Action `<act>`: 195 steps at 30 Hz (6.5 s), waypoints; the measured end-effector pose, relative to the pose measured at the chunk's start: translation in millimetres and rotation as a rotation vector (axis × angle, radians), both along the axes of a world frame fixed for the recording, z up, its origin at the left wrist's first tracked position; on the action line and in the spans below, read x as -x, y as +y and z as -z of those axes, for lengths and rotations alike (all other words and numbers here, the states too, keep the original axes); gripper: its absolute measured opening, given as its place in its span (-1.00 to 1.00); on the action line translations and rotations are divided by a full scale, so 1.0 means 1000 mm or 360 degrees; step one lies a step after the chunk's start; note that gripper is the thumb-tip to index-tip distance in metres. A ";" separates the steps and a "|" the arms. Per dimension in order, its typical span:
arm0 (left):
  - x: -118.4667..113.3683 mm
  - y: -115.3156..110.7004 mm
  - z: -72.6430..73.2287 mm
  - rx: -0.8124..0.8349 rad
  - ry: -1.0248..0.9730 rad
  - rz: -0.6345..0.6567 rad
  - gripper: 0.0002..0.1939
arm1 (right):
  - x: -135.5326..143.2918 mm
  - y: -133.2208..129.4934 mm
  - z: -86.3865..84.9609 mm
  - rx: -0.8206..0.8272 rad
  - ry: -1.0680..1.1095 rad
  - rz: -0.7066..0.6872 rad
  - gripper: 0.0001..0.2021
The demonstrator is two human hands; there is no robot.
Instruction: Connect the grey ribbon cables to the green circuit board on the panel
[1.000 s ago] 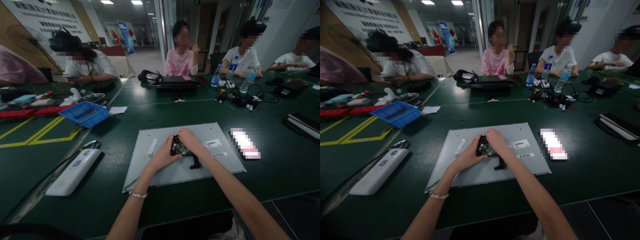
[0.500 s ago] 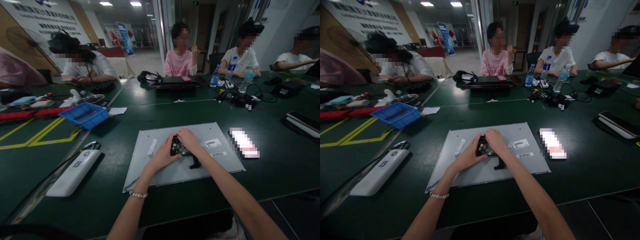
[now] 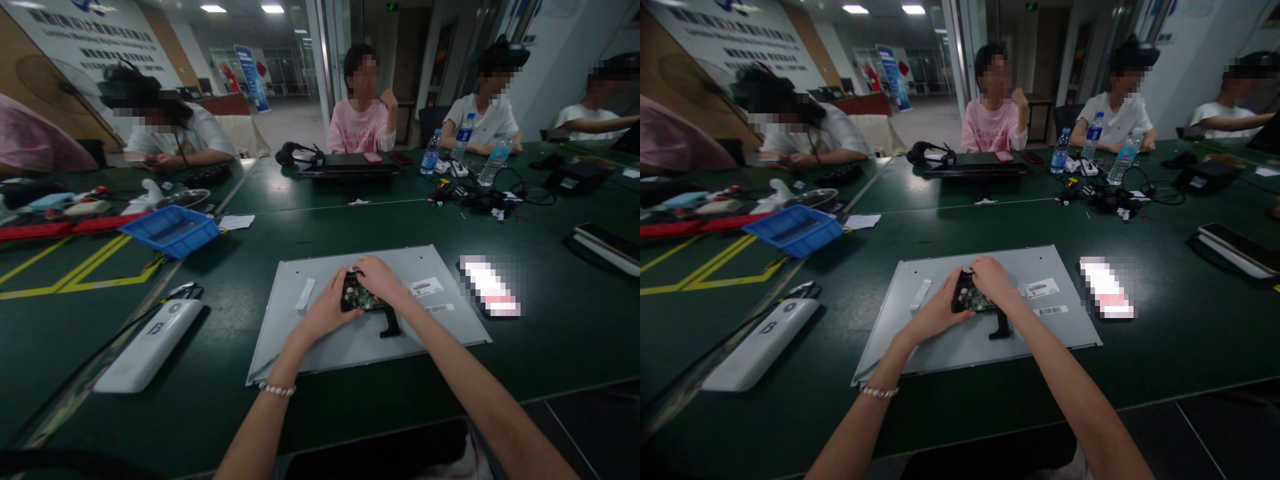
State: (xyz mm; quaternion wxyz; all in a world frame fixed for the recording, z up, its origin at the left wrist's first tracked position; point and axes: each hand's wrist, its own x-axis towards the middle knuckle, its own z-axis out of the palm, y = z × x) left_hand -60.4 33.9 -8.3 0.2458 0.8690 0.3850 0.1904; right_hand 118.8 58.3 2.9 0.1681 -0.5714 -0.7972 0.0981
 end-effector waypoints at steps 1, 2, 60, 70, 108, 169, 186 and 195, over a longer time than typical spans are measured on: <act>0.000 0.000 0.000 0.0003 0.0000 0.0003 -0.02 | -0.001 0.000 -0.001 -0.0018 0.0020 -0.0001 -0.72; 0.000 0.000 -0.001 0.0007 0.0002 0.0006 -0.02 | -0.003 -0.001 -0.002 -0.0037 0.0040 0.0002 -0.72; -0.063 -0.038 -0.009 -0.0580 0.0350 0.0150 -0.65 | -0.080 -0.071 0.032 0.0404 0.1391 0.0411 -0.89; -0.063 -0.038 -0.007 -0.0575 0.0320 0.0174 -0.71 | -0.075 -0.075 0.031 0.0202 0.0970 0.0358 -0.88; -0.059 -0.036 -0.020 -0.0610 0.0228 0.0058 -0.63 | -0.078 -0.075 0.020 -0.0089 0.0909 0.0390 -0.83; 0.055 0.016 -0.036 0.0146 -0.0009 -0.0136 -0.81 | 0.037 -0.091 -0.024 -0.0416 0.0071 -0.0743 -0.70; 0.066 0.027 -0.015 0.0144 0.0229 -0.0026 -0.79 | 0.053 -0.100 0.009 -0.0372 -0.0049 -0.0736 -0.76; 0.067 0.028 -0.012 0.0147 0.0186 -0.0026 -0.85 | 0.053 -0.103 0.004 -0.0309 0.0023 -0.0705 -0.81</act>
